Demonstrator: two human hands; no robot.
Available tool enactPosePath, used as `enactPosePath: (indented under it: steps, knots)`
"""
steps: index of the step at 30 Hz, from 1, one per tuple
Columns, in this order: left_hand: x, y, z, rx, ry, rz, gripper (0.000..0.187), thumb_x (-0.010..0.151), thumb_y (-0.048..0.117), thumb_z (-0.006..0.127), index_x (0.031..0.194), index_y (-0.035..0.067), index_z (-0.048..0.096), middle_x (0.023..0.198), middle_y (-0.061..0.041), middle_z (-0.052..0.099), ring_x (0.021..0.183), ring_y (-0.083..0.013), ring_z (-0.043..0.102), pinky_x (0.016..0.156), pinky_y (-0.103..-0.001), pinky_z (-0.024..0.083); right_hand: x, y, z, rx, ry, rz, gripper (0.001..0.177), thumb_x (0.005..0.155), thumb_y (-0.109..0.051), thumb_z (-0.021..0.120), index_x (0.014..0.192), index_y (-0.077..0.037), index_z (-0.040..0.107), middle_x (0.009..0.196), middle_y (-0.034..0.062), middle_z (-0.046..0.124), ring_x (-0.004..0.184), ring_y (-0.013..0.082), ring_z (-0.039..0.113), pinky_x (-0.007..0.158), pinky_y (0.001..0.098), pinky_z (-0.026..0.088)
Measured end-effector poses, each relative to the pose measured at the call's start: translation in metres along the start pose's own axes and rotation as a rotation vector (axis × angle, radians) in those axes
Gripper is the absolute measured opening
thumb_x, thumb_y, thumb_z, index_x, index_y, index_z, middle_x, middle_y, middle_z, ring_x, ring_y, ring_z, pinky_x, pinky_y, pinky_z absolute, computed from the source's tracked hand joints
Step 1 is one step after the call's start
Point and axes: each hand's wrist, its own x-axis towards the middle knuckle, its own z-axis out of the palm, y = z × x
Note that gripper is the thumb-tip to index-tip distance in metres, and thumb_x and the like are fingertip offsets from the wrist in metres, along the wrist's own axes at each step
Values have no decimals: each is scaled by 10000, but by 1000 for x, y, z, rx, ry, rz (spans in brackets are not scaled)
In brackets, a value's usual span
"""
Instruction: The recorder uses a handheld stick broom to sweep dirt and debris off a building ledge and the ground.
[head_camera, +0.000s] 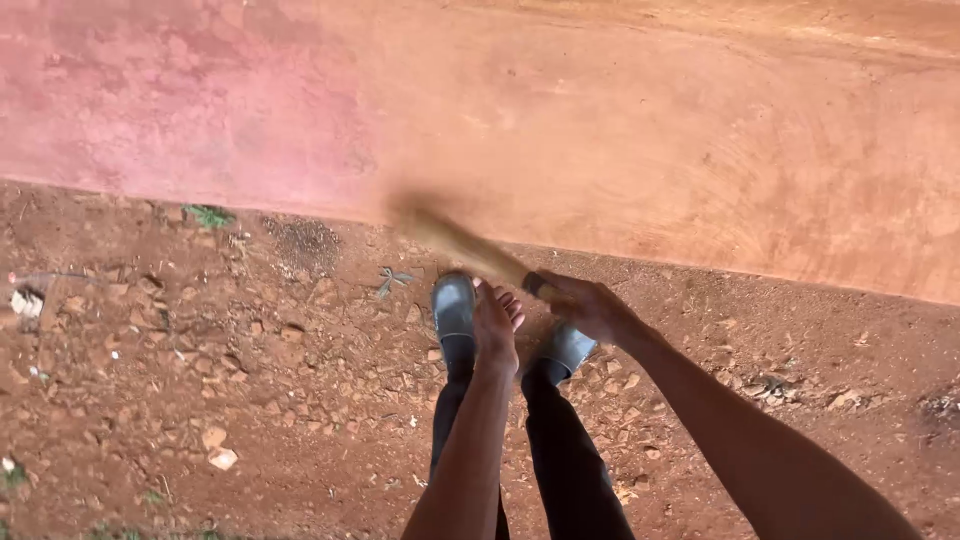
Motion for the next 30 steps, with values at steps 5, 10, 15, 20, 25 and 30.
enactPosePath:
  steps: [5,10,15,20,25,30]
  knots:
    - [63,-7,-36,23,-112,135,576,1133,588,315,875,84,421,703,11,345,582,-104,341,491,-271,315,8,-54,-24,621,577,263,572,1000,-230,626,1546,-271,459,801,59,643,513,115,549,404,283,502]
    - [10,56,-31,118,-6,102,588,1095,594,281,952,71,508,740,-9,474,622,-106,438,539,-257,410,83,-75,-41,1206,905,322,685,971,-192,663,1558,-352,350,689,63,569,449,105,485,374,249,442]
    - [29,48,-47,115,9,120,675,1075,580,305,1100,-17,620,775,-41,545,654,-123,523,556,-265,480,71,-68,-25,86,259,15,391,1076,-203,586,1460,-241,522,990,78,674,648,110,612,522,305,570]
    - [-2,64,-35,96,14,37,643,1053,570,314,1093,18,641,790,-60,635,675,-125,598,577,-260,514,-9,-98,-19,-209,93,113,623,985,-250,579,1542,-407,348,1100,-14,661,653,147,686,633,331,658]
    - [9,75,-33,92,-38,116,546,1079,546,301,813,132,537,651,16,471,556,-97,431,484,-253,387,16,-81,0,330,601,303,600,1015,-224,605,1581,-322,429,944,108,678,624,139,585,518,356,546]
    - [16,69,-41,72,-133,183,597,1108,550,229,649,180,322,570,75,266,482,-83,226,424,-259,248,52,-21,48,-135,153,206,301,1077,-234,586,1364,-147,605,843,79,683,587,137,633,467,303,564]
